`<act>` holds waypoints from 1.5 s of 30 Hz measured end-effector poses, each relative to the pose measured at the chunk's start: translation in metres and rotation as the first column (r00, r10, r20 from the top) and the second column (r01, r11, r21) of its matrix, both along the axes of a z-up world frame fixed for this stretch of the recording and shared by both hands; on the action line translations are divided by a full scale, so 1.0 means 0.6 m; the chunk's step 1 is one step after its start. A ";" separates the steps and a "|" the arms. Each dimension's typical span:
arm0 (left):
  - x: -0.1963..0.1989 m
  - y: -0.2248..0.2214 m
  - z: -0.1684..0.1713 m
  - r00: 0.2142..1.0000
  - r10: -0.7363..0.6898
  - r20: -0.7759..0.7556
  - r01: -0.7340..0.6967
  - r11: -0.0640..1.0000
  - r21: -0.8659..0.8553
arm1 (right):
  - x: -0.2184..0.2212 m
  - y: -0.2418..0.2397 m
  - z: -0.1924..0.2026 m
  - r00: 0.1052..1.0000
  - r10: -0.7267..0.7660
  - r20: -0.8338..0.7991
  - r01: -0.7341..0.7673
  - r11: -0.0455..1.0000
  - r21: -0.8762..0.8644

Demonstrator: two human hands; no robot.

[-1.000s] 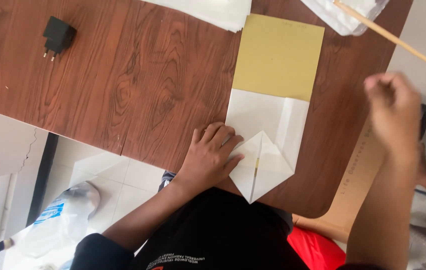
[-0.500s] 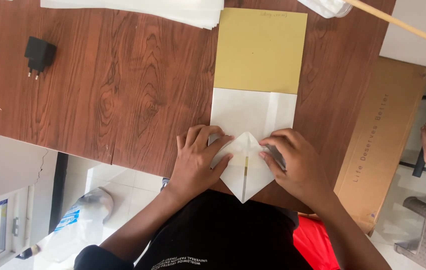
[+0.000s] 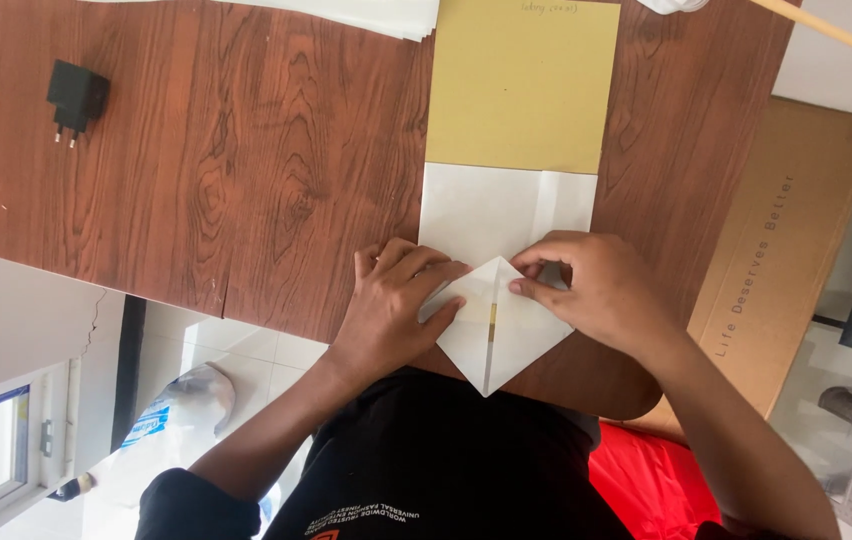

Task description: Folding paper sheets around a template and applying glue with a brush to assemble paper bags.

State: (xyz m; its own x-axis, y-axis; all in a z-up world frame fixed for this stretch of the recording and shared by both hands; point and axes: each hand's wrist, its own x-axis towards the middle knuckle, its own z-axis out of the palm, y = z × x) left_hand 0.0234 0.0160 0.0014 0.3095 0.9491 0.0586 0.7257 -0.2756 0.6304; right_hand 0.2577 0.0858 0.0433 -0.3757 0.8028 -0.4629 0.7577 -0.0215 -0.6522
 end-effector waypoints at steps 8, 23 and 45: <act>-0.008 0.009 -0.009 0.999 -0.030 0.041 0.029 0.999 0.025 | -0.012 0.009 0.019 0.997 0.076 0.014 -0.076 0.997 -0.012; 0.005 -0.046 -0.041 0.992 -0.076 -0.104 0.116 0.880 0.460 | -0.005 -0.058 -0.043 0.994 0.082 -0.077 -0.024 0.827 0.562; 0.018 -0.065 -0.053 0.996 0.081 -0.031 -0.054 0.858 0.511 | -0.007 -0.122 -0.075 0.975 0.216 -0.059 -0.050 0.469 0.882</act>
State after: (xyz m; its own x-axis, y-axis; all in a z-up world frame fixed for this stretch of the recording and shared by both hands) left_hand 0.0341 -0.0232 -0.0303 0.2610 0.8097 0.5256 0.7806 -0.4974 0.3786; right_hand 0.2534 0.0124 -0.0018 -0.5075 0.6915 0.5141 0.5970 0.7124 -0.3689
